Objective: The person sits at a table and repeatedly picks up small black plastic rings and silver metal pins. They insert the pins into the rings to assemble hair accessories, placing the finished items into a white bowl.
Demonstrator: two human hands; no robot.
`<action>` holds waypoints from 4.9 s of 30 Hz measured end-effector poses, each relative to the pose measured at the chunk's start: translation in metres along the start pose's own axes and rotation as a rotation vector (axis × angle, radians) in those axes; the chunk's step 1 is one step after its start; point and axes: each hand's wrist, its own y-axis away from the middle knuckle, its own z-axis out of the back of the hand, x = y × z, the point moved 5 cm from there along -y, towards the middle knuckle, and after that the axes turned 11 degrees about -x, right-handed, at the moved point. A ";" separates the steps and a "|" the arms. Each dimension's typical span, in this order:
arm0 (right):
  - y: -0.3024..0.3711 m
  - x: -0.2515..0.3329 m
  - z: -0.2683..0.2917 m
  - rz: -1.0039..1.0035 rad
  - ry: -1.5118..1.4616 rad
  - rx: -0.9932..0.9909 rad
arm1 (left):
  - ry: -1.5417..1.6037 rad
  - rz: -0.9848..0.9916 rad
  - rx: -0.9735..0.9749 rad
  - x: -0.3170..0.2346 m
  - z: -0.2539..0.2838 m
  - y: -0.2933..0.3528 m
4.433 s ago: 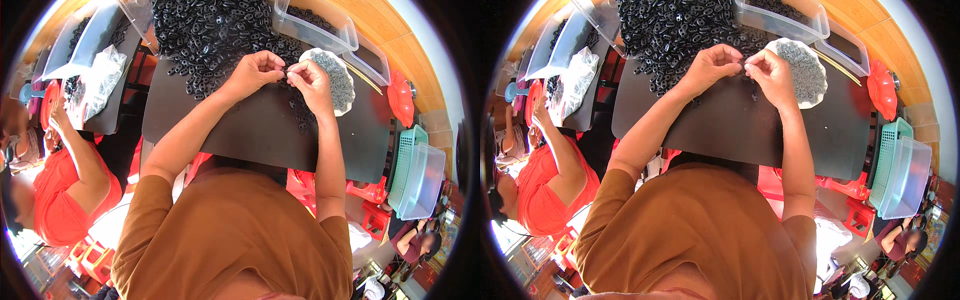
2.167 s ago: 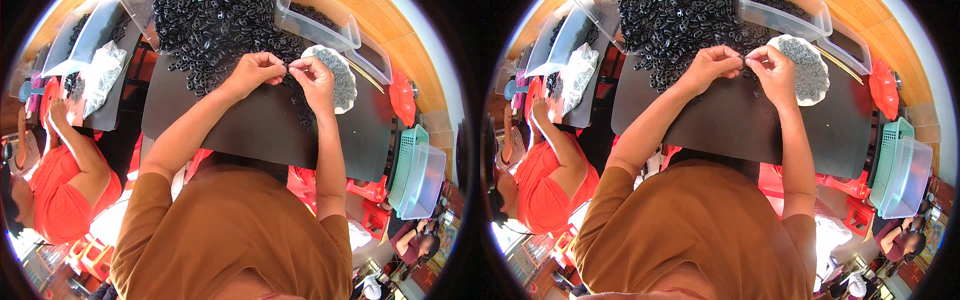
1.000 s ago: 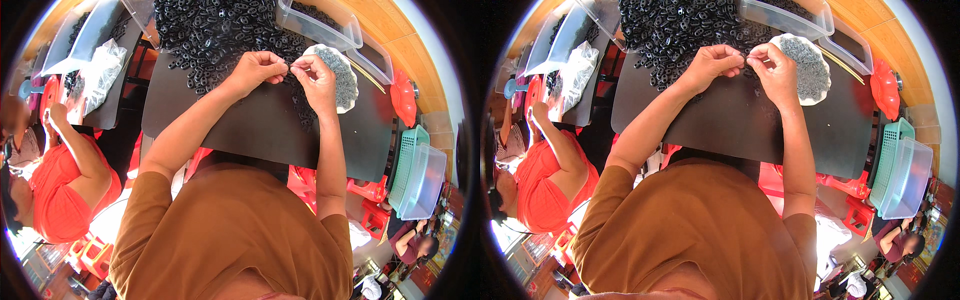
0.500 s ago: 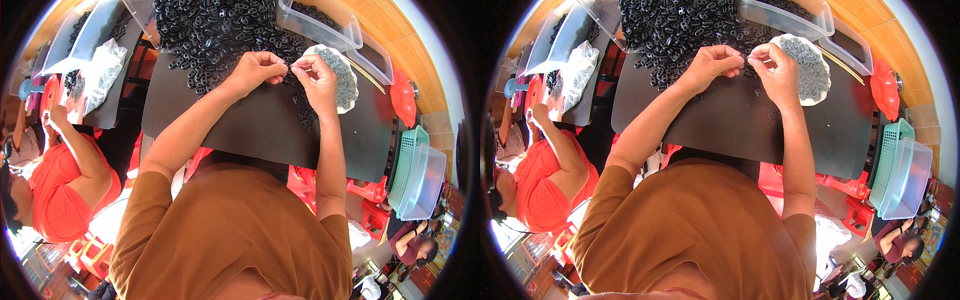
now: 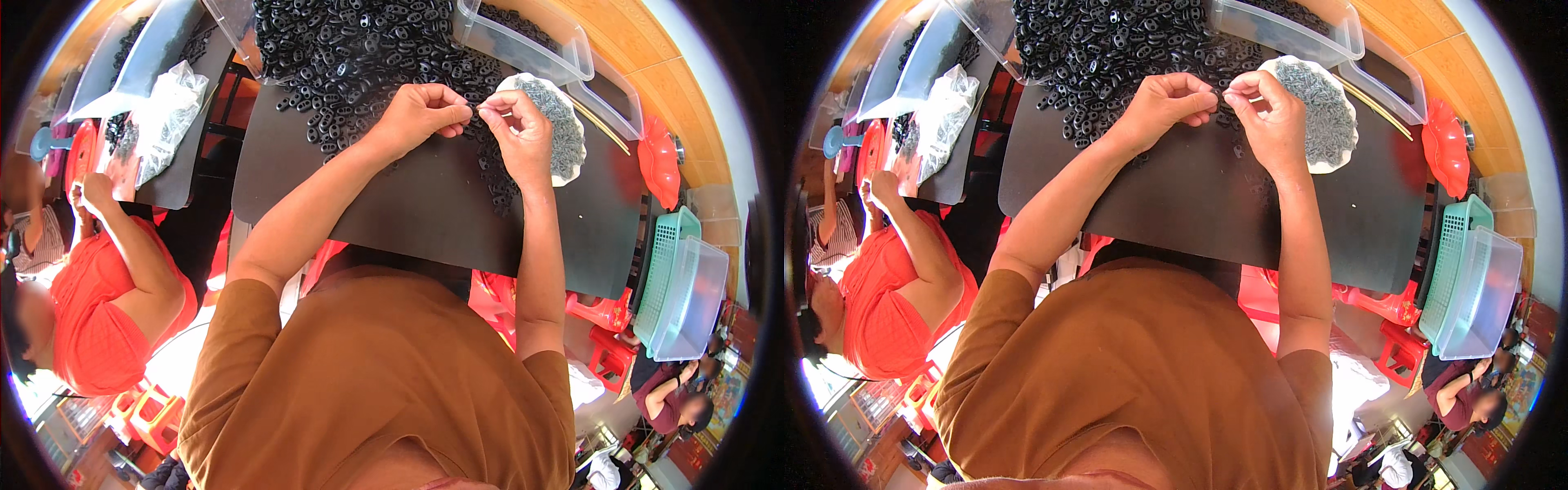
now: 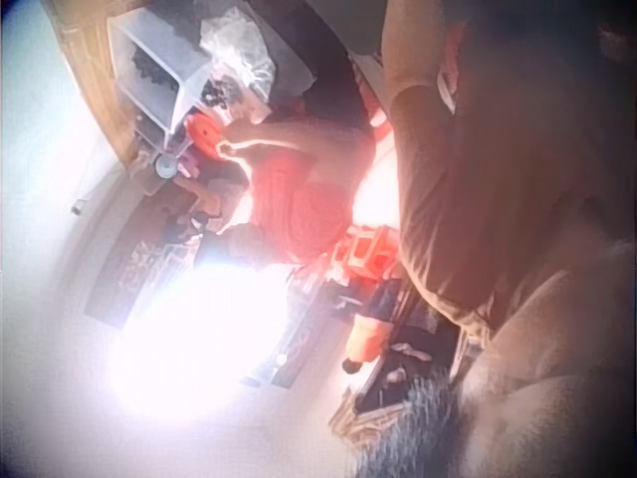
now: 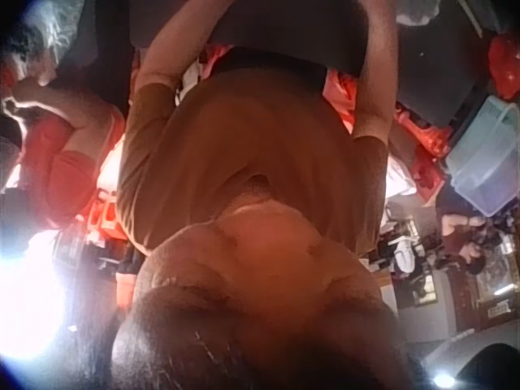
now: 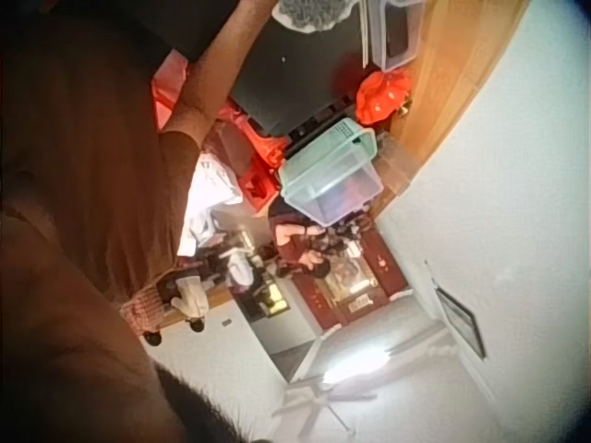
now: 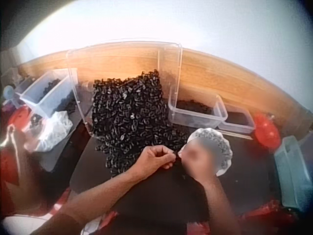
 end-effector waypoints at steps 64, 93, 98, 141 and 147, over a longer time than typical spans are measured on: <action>0.005 0.001 -0.014 -0.171 0.026 0.099 | 0.161 0.007 -0.117 0.006 -0.005 0.004; 0.029 0.000 -0.039 -0.157 0.013 0.263 | -1.326 -0.720 -0.085 -0.057 0.064 0.040; 0.027 -0.003 -0.036 -0.226 -0.082 0.219 | -0.770 -0.337 -0.111 -0.058 0.067 0.033; 0.032 -0.007 -0.049 -0.028 0.120 0.078 | -0.545 -0.266 -0.016 -0.018 0.035 0.020; 0.033 -0.004 -0.052 0.068 0.238 0.085 | -0.643 -0.346 -0.009 -0.022 0.033 0.024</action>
